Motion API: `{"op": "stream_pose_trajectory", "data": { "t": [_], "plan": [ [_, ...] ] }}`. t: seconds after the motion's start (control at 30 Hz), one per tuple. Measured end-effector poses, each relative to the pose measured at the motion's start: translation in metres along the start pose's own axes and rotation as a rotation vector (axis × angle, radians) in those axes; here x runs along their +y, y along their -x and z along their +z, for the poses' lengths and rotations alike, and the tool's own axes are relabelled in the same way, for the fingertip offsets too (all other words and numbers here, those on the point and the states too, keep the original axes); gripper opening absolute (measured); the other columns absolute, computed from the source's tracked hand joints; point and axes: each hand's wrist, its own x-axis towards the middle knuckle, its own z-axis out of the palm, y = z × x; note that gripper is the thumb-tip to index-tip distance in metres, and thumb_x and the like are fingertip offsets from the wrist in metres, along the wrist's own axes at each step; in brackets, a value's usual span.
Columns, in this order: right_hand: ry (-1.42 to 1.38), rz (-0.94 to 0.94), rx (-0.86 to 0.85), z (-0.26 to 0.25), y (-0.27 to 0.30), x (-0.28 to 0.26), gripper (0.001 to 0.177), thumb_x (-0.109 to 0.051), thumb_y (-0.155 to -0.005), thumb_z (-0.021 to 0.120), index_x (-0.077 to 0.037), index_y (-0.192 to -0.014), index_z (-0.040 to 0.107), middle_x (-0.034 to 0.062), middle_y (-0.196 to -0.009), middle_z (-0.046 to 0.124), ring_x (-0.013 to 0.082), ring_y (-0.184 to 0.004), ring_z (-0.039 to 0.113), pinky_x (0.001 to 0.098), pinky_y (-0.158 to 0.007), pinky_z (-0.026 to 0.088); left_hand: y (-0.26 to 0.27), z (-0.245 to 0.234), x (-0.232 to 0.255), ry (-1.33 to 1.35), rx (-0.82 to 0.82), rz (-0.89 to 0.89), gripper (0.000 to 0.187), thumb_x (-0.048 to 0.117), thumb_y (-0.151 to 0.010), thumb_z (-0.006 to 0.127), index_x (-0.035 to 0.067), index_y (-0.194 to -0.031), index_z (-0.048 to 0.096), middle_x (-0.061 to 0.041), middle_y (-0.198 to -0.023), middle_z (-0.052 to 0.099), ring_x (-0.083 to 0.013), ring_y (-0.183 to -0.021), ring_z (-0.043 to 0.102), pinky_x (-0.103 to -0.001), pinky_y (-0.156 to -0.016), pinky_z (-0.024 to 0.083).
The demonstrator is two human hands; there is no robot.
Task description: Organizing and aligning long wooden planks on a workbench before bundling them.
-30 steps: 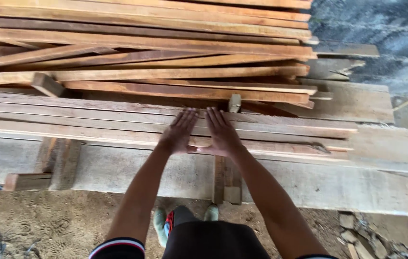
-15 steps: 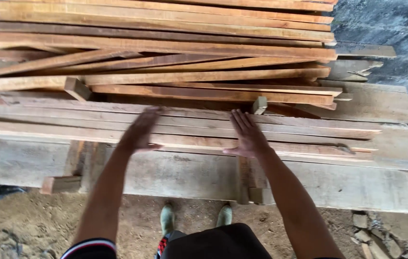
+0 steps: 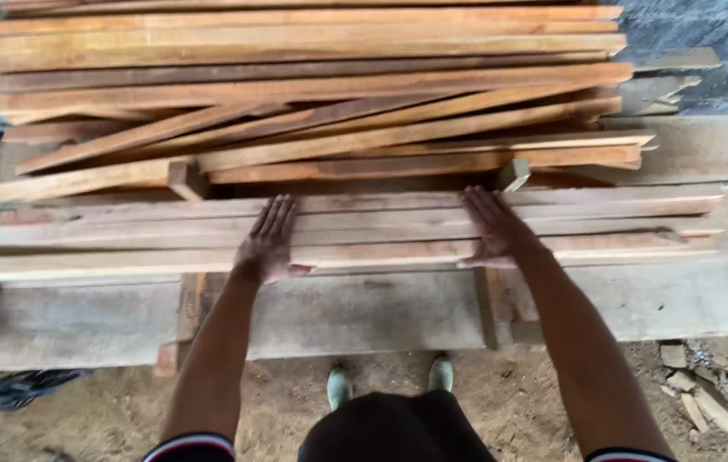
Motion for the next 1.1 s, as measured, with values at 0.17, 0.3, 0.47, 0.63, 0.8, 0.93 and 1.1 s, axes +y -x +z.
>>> {"op": "stream_pose_trajectory", "data": {
  "t": [0.17, 0.3, 0.47, 0.63, 0.8, 0.93, 1.1],
  "plan": [
    [-0.156, -0.064, 0.23, -0.006, -0.035, -0.049, 0.12, -0.064, -0.064, 0.07, 0.011, -0.153, 0.037, 0.0366, -0.145, 0.046, 0.0511, -0.138, 0.045, 0.0555, -0.121, 0.032, 0.006, -0.005, 0.004, 0.048, -0.133, -0.077, 0.143, 0.072, -0.043, 0.086, -0.002, -0.155, 0.037, -0.022, -0.162, 0.039, -0.0349, -0.153, 0.034, -0.045, -0.131, 0.021],
    [-0.332, -0.071, 0.341, 0.007, -0.087, -0.122, 0.136, -0.079, -0.058, 0.075, 0.009, -0.155, 0.035, 0.041, -0.148, 0.042, 0.0577, -0.138, 0.042, 0.0654, -0.118, 0.029, 0.008, 0.002, 0.0, 0.052, -0.135, -0.075, 0.143, 0.073, -0.044, 0.085, -0.002, -0.156, 0.036, -0.023, -0.163, 0.037, -0.0353, -0.154, 0.032, -0.045, -0.131, 0.019],
    [-0.03, 0.057, 0.443, -0.025, -0.116, -0.156, 0.12, -0.086, -0.057, 0.074, -0.001, -0.141, 0.058, 0.024, -0.15, 0.054, 0.0386, -0.142, 0.051, 0.0503, -0.124, 0.034, 0.004, 0.001, -0.001, 0.086, -0.085, -0.064, 0.139, 0.076, -0.047, 0.081, -0.001, -0.155, 0.039, -0.021, -0.16, 0.042, -0.0344, -0.15, 0.039, -0.045, -0.128, 0.025],
    [-0.052, 0.06, 0.479, -0.02, -0.12, -0.155, 0.117, -0.084, -0.059, 0.074, -0.003, -0.142, 0.06, 0.0212, -0.148, 0.058, 0.0364, -0.14, 0.054, 0.0497, -0.123, 0.036, 0.003, 0.001, -0.003, 0.078, -0.08, -0.058, 0.14, 0.075, -0.044, 0.081, -0.001, -0.154, 0.041, -0.021, -0.158, 0.045, -0.035, -0.149, 0.041, -0.046, -0.129, 0.025],
    [-0.04, 0.044, 0.515, -0.019, -0.118, -0.155, 0.116, -0.087, -0.059, 0.072, -0.002, -0.138, 0.063, 0.0232, -0.144, 0.061, 0.0377, -0.138, 0.056, 0.0507, -0.122, 0.036, 0.004, 0.0, -0.004, 0.076, -0.081, -0.071, 0.144, 0.076, -0.042, 0.082, -0.001, -0.156, 0.038, -0.022, -0.158, 0.044, -0.0348, -0.15, 0.039, -0.047, -0.129, 0.024],
    [-0.054, 0.058, 0.494, -0.022, -0.116, -0.16, 0.113, -0.079, -0.06, 0.076, -0.003, -0.143, 0.06, 0.0211, -0.149, 0.058, 0.0364, -0.14, 0.054, 0.0496, -0.123, 0.035, 0.009, 0.006, -0.01, 0.129, -0.187, -0.04, 0.144, 0.075, -0.048, 0.082, 0.0, -0.159, 0.03, -0.022, -0.164, 0.034, -0.0357, -0.154, 0.032, -0.047, -0.131, 0.019],
    [-0.083, 0.066, 0.456, -0.025, -0.116, -0.161, 0.115, -0.074, -0.059, 0.08, -0.003, -0.146, 0.058, 0.0219, -0.149, 0.057, 0.0371, -0.14, 0.054, 0.0505, -0.122, 0.035, 0.024, -0.018, -0.055, 0.333, -0.172, 0.048, 0.139, 0.069, -0.047, 0.088, 0.002, -0.158, 0.036, -0.021, -0.159, 0.042, -0.0372, -0.151, 0.036, -0.047, -0.129, 0.019]
  ]
}}
